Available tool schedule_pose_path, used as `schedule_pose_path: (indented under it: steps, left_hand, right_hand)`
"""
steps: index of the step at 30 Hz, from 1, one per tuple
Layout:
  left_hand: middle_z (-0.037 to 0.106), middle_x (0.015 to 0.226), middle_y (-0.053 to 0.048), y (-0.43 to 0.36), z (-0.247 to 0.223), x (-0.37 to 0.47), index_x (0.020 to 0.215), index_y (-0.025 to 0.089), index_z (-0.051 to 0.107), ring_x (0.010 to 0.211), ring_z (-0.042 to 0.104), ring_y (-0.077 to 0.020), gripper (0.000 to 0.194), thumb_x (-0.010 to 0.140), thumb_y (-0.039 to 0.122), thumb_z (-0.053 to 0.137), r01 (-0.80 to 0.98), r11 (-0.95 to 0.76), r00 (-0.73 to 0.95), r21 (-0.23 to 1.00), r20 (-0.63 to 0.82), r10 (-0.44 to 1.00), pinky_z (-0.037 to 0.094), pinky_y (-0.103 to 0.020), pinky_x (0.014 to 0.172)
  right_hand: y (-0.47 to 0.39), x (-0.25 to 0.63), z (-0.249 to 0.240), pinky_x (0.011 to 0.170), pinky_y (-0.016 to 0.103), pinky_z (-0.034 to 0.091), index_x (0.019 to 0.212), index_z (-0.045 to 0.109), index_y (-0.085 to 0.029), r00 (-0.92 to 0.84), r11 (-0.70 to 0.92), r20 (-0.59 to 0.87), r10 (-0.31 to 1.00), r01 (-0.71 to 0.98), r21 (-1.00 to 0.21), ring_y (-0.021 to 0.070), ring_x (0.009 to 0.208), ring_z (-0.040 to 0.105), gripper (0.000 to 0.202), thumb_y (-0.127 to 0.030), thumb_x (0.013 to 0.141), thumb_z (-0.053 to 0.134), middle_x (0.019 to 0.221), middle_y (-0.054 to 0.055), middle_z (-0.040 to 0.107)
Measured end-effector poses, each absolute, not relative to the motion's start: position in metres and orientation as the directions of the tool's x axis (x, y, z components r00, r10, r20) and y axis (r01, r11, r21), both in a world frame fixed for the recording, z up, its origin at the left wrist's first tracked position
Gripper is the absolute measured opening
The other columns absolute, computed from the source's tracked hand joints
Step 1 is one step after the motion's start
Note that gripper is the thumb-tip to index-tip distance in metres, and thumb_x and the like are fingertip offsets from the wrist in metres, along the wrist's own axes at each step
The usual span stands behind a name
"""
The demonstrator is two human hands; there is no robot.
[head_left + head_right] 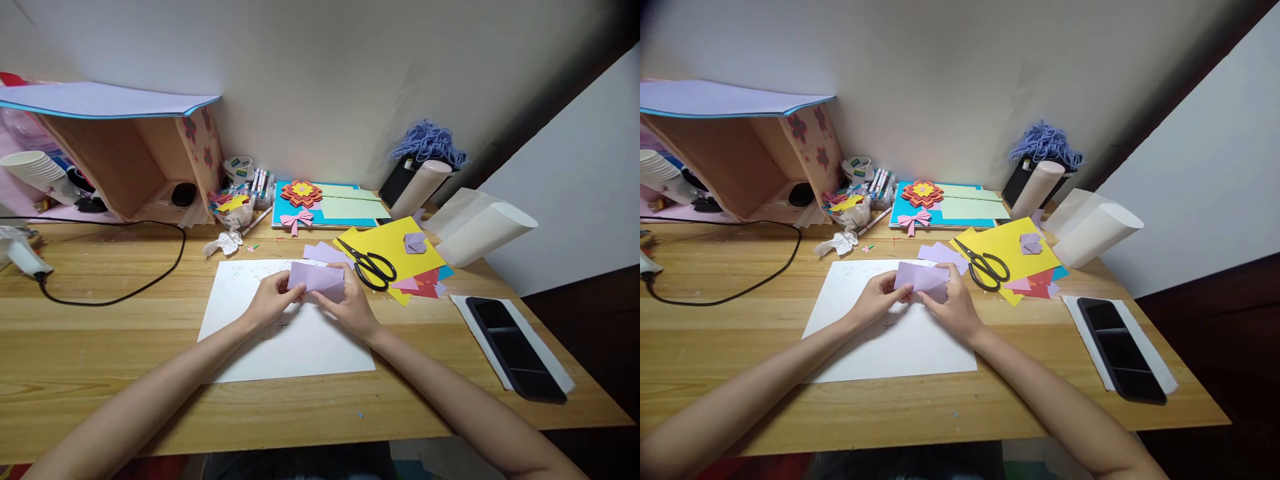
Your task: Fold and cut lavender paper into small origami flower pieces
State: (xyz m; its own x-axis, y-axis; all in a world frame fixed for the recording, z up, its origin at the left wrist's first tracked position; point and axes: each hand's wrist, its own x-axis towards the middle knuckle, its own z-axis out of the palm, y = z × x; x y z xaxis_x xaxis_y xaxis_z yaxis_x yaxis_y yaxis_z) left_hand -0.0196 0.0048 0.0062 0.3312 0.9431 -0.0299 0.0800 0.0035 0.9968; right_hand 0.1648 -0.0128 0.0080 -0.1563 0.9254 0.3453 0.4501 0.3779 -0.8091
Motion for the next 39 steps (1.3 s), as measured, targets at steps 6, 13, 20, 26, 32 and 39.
schedule_pose_path:
  steps: [6, 13, 20, 26, 32, 39]
  left_hand:
    - [0.066, 0.080, -0.007, 0.0047, 0.0029, -0.0202, 0.092, 0.013, 0.065, 0.070, 0.062, -0.0175, 0.036, 0.075, 0.044, 0.064, 0.057, 0.011, 0.371, 0.998, -0.032, 0.928, 0.052, -0.030, 0.067]
    - [0.066, 0.071, -0.007, 0.0043, 0.0024, -0.0206, 0.083, 0.010, 0.066, 0.064, 0.059, -0.0155, 0.038, 0.077, 0.047, 0.059, 0.251, -0.018, 0.408, 0.968, -0.089, 0.909, 0.045, -0.026, 0.059]
    - [0.064, 0.063, -0.005, 0.0052, 0.0063, -0.0199, 0.071, 0.010, 0.065, 0.056, 0.055, -0.0132, 0.039, 0.079, 0.048, 0.056, 0.291, -0.037, 0.398, 0.956, -0.086, 0.913, 0.039, -0.023, 0.053]
    - [0.068, 0.074, -0.007, 0.0061, 0.0098, -0.0193, 0.081, 0.011, 0.066, 0.052, 0.056, -0.0111, 0.035, 0.081, 0.044, 0.054, 0.187, 0.035, 0.404, 0.982, -0.109, 0.908, 0.042, -0.023, 0.054]
    - [0.060, 0.053, -0.003, 0.0069, 0.0051, -0.0201, 0.064, 0.013, 0.059, 0.052, 0.055, -0.0124, 0.031, 0.080, 0.038, 0.053, 0.129, 0.126, 0.416, 0.983, -0.170, 0.893, 0.042, -0.024, 0.056]
    - [0.065, 0.068, -0.008, 0.0077, 0.0038, -0.0224, 0.082, 0.011, 0.064, 0.062, 0.059, -0.0182, 0.043, 0.082, 0.046, 0.040, -0.087, 0.245, 0.501, 0.966, -0.170, 0.849, 0.046, -0.029, 0.062]
  right_hand:
    - [-0.0110, 0.1622, 0.0076, 0.078, 0.030, 0.049, 0.093, 0.059, -0.019, -0.054, 0.232, 0.227, 0.972, 0.346, -0.909, 0.0194, 0.089, 0.058, 0.026, -0.033, 0.074, 0.067, 0.097, 0.006, 0.057]
    - [-0.0075, 0.1642, 0.0020, 0.075, 0.029, 0.049, 0.081, 0.067, -0.016, -0.089, 0.204, 0.185, 0.979, 0.322, -0.925, 0.0188, 0.089, 0.057, 0.020, -0.034, 0.072, 0.069, 0.092, 0.006, 0.054]
    - [-0.0095, 0.1623, 0.0012, 0.077, 0.031, 0.049, 0.087, 0.069, -0.017, -0.097, 0.322, 0.308, 0.946, 0.364, -0.874, 0.0195, 0.089, 0.057, 0.016, -0.028, 0.075, 0.067, 0.093, 0.006, 0.055]
    - [-0.0145, 0.1643, 0.0020, 0.074, 0.032, 0.050, 0.102, 0.068, -0.025, -0.218, 0.547, 0.512, 0.831, 0.487, -0.681, 0.0177, 0.083, 0.055, 0.021, -0.022, 0.082, 0.060, 0.091, 0.005, 0.052]
    - [-0.0146, 0.1675, 0.0008, 0.073, 0.033, 0.052, 0.108, 0.067, -0.025, -0.361, 0.670, 0.604, 0.710, 0.610, -0.423, 0.0214, 0.092, 0.056, 0.027, -0.019, 0.082, 0.058, 0.105, 0.010, 0.050]
    - [-0.0160, 0.1660, 0.0020, 0.070, 0.031, 0.053, 0.109, 0.065, -0.025, -0.441, 0.675, 0.630, 0.639, 0.714, -0.185, 0.0211, 0.090, 0.056, 0.032, -0.013, 0.081, 0.057, 0.105, 0.010, 0.055]
